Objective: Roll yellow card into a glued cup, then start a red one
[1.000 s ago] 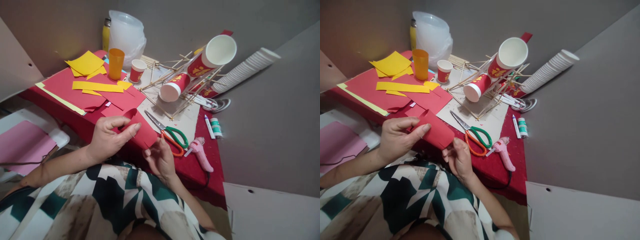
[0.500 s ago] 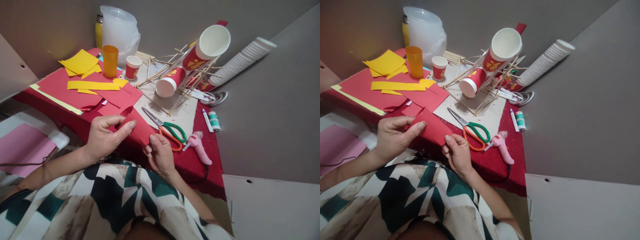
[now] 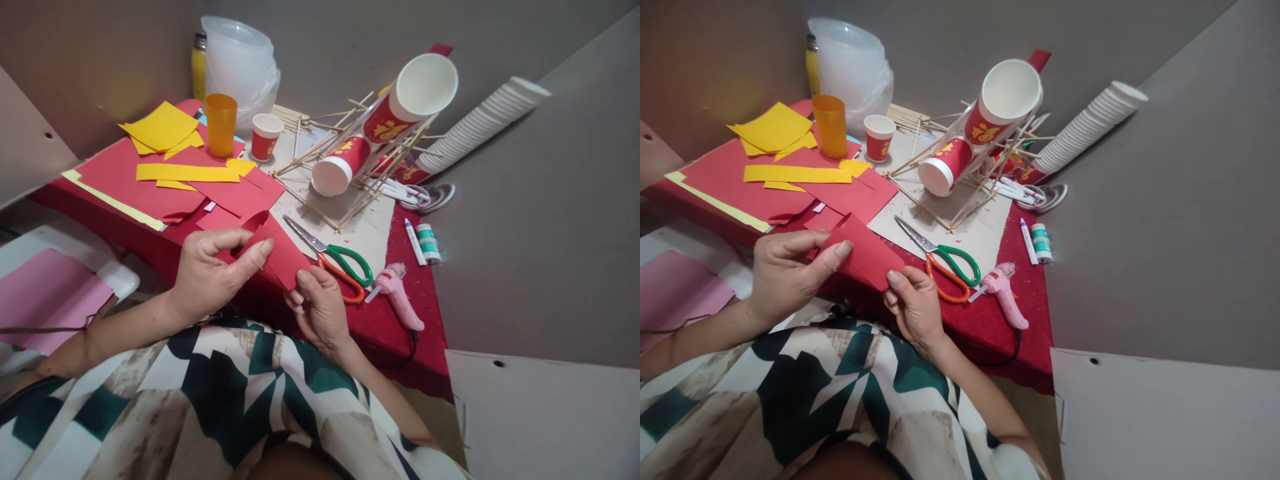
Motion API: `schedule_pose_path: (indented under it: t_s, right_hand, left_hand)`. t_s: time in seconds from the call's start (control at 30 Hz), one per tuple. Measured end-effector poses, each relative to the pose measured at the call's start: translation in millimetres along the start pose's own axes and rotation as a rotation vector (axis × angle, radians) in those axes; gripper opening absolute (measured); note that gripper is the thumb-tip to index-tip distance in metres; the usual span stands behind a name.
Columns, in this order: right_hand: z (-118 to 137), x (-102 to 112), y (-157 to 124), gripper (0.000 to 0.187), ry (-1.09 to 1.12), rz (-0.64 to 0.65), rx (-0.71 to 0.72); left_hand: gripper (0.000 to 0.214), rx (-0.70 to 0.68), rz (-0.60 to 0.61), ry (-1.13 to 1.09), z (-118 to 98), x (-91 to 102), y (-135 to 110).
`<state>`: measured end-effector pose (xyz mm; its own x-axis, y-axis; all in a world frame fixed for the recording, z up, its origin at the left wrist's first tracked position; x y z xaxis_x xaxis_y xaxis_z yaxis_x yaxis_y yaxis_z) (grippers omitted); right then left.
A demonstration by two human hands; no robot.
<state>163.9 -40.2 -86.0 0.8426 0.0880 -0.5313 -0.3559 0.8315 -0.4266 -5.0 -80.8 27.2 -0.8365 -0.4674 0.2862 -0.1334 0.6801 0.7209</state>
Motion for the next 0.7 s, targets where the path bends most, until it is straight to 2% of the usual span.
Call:
schedule_pose_path:
  t_s: [0.27,0.43,0.5,0.63,0.7]
  right_hand:
    - [-5.5,-3.5,1.6,0.045,0.052,0.111,-0.066]
    - [-6.5,0.9,3.4,0.044,0.062,0.065,-0.067]
    - [-6.7,2.0,4.8,0.045,0.085,0.053,-0.071]
    - [-3.5,2.5,8.5,0.040,0.174,0.067,-0.079]
    - [0.7,1.8,10.5,0.037,0.235,0.109,-0.085]
  left_hand:
    - [0.031,-0.081,-0.006,-0.005,-7.7,0.8,5.4]
    - [0.039,-0.122,0.012,-0.024,-12.7,-2.9,10.0]
    - [0.033,-0.144,0.015,-0.031,-14.6,-4.4,11.3]
    - [0.006,-0.159,-0.028,-0.034,-16.5,-0.9,10.8]
    - [0.015,-0.156,-0.063,-0.072,-15.1,3.0,8.5]
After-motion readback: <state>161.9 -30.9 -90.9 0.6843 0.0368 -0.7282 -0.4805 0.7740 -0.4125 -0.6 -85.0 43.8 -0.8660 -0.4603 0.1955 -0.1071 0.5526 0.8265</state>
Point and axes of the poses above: each hand's wrist, its own y-axis towards the middle knuckle, its own x-axis out of the back of the hand, z = x × y, the point moved 8 cm from there along y, towards the middle knuckle, and after that the axes turned 15 degrees about -x, right-handed, at the moved point
